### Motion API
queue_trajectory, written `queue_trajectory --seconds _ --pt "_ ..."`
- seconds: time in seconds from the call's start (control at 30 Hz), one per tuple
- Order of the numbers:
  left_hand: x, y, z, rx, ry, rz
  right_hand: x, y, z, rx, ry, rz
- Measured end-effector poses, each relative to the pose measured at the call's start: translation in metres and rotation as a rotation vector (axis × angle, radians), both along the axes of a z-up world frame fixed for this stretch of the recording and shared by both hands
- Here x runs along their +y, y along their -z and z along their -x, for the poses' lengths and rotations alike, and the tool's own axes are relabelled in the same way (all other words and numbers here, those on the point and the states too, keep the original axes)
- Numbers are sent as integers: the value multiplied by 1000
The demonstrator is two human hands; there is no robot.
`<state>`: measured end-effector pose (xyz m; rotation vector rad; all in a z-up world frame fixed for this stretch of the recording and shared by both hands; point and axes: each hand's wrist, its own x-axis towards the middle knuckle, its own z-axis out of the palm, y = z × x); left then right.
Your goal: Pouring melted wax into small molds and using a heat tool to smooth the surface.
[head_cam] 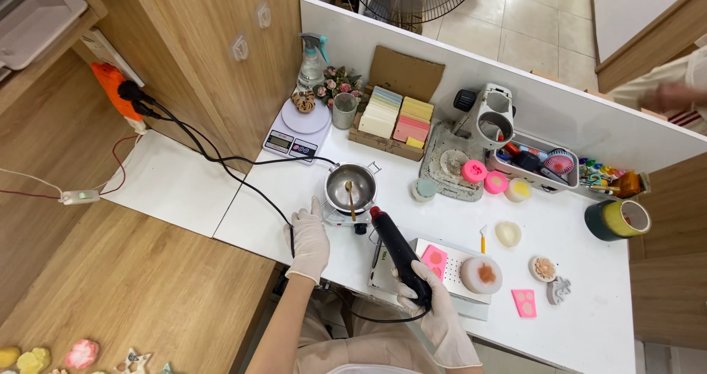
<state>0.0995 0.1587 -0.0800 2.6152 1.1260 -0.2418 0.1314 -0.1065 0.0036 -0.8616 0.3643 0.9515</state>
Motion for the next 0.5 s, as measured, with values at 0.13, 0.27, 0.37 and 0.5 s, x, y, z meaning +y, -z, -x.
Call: queue_trajectory --seconds 0.13,0.27,0.37,0.5 --pt "-1 -3 1 -22 0 11 -3 8 -2 32 13 -20" --pt "-3 -23 7 -36 19 33 -2 1 0 10 9 -27" --pt "-2 -5 5 -22 12 4 -3 5 -2 11 13 4" --pt "1 11 7 -61 19 -21 -3 1 0 17 22 12"
